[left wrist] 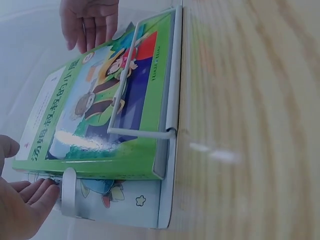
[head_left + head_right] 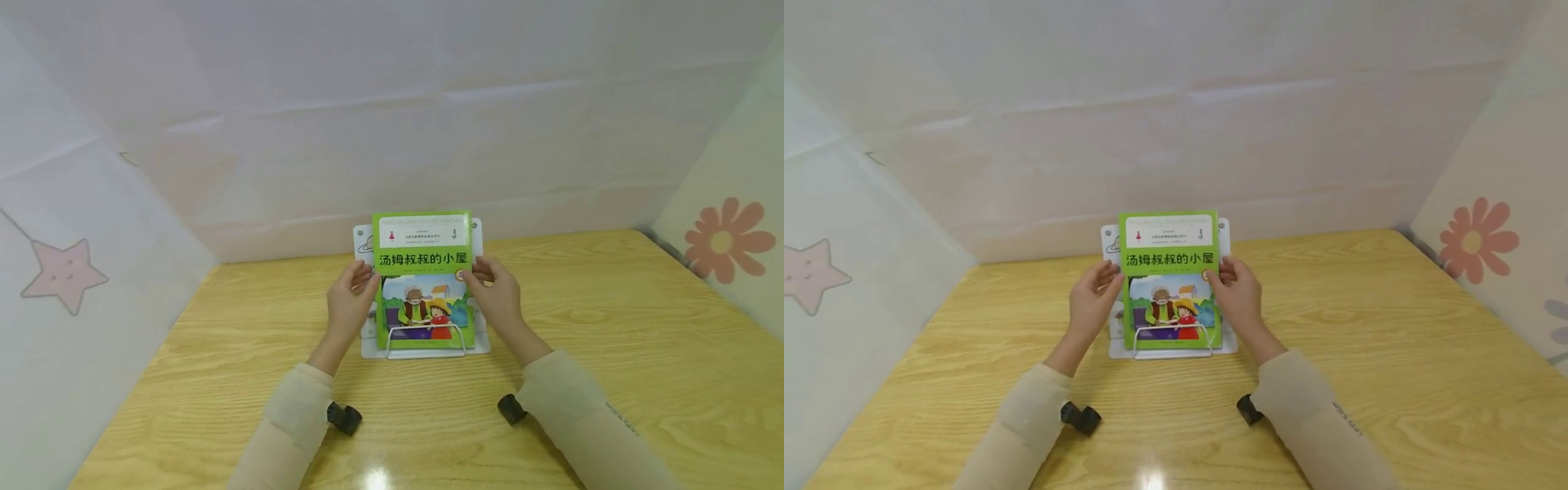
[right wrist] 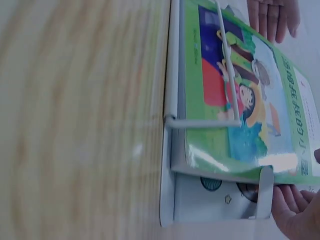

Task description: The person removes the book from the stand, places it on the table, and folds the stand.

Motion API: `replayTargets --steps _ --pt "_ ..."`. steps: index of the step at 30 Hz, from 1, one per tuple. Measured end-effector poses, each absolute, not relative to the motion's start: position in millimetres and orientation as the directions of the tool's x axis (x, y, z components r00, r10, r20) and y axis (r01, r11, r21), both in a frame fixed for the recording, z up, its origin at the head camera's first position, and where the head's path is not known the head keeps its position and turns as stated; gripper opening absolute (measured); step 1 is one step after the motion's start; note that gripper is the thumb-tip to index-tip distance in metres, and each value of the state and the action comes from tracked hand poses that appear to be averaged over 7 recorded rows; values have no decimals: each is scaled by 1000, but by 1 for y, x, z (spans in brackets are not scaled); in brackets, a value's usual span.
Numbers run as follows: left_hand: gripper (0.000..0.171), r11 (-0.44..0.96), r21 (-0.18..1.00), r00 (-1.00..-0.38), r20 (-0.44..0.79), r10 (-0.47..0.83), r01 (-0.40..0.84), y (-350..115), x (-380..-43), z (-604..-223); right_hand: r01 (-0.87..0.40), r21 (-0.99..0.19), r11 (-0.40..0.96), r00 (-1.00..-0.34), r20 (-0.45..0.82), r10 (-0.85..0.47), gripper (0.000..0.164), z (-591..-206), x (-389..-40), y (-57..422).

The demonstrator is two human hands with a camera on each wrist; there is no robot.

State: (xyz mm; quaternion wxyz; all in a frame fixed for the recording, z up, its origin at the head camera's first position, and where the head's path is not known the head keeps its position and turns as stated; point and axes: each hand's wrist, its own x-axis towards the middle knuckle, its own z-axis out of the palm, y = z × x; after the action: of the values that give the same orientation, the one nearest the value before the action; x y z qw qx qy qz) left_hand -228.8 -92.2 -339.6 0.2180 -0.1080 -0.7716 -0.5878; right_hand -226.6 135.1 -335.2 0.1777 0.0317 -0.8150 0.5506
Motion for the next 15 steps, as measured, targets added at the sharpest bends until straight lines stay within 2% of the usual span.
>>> replayTargets --steps 4,15 --pt "32 269 887 -900 418 -121 376 -88 -228 -340 -174 -918 357 -951 250 180 43 -335 -225 132" --pt "24 303 917 -928 323 -187 258 -84 -229 -337 -8 -976 218 -980 51 195 43 -327 -227 128"
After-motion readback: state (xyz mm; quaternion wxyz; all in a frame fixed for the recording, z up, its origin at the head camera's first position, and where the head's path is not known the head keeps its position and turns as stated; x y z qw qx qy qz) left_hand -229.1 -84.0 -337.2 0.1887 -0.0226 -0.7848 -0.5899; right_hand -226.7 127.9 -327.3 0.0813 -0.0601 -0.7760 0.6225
